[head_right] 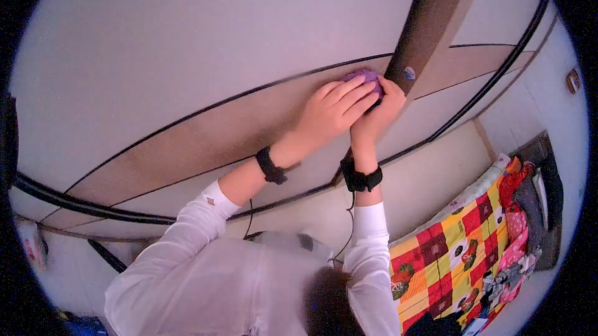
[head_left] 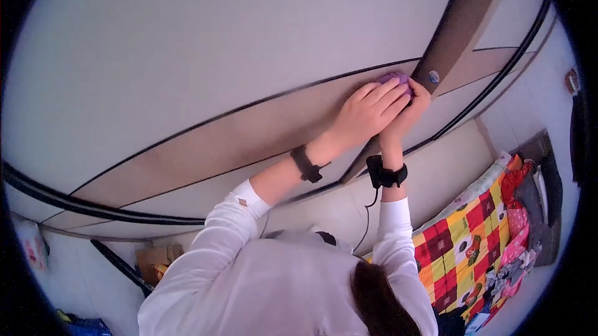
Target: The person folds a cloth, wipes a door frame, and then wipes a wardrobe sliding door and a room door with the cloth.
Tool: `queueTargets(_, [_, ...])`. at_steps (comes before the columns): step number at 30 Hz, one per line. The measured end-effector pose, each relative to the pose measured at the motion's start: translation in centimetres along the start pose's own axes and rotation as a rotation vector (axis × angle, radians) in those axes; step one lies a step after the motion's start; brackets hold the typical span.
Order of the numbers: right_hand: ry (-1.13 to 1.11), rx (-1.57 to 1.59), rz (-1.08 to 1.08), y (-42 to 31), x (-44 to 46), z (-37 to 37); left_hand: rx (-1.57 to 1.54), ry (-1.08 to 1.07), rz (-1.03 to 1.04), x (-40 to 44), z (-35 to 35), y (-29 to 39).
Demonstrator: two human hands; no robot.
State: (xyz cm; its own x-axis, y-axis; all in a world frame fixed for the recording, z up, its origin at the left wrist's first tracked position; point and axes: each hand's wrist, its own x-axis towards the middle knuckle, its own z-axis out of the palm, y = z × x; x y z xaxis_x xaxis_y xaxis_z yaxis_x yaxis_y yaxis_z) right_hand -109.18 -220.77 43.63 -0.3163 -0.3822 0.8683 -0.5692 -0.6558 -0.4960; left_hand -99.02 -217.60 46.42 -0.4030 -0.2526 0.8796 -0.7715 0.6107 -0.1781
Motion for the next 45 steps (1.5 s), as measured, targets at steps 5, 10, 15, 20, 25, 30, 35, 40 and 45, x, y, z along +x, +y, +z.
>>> queueTargets(5, [-0.044, 0.016, 0.032, -2.9, -1.5, 0.8, -0.070, -0.039, -0.078, -1.5, -3.5, -0.5])
queueTargets(10, [-0.096, 0.252, -0.026, -6.3, -4.1, 2.1, -0.004, -0.045, -0.164, -4.6, -8.3, -1.3])
queueTargets(15, [-0.212, 0.326, -0.137, -12.5, -5.7, 3.4, 0.108, 0.063, -0.167, -8.3, -14.5, -3.3])
queueTargets(20, [-0.388, 0.351, -0.420, -19.4, -8.4, 5.0, 0.290, 0.138, -0.228, -13.9, -21.8, -4.8])
queueTargets(25, [-0.456, 0.500, -0.625, -27.0, -12.7, 8.0, 0.405, 0.179, -0.289, -22.4, -29.1, -6.5])
queueTargets(30, [-0.535, 0.660, -0.762, -34.2, -20.7, 11.3, 0.514, 0.185, -0.453, -31.7, -36.4, -7.2])
queueTargets(35, [-0.663, 0.735, -0.879, -41.5, -28.1, 13.6, 0.559, 0.419, -0.789, -40.3, -40.9, -7.0])
queueTargets(40, [-0.823, 0.688, -0.898, -41.8, -32.4, 13.7, 0.572, 0.130, -1.136, -42.6, -42.6, -4.7])
queueTargets(45, [-0.916, 0.686, -0.769, -39.5, -32.1, 12.4, 0.452, 0.244, -1.103, -41.7, -40.7, -4.1])
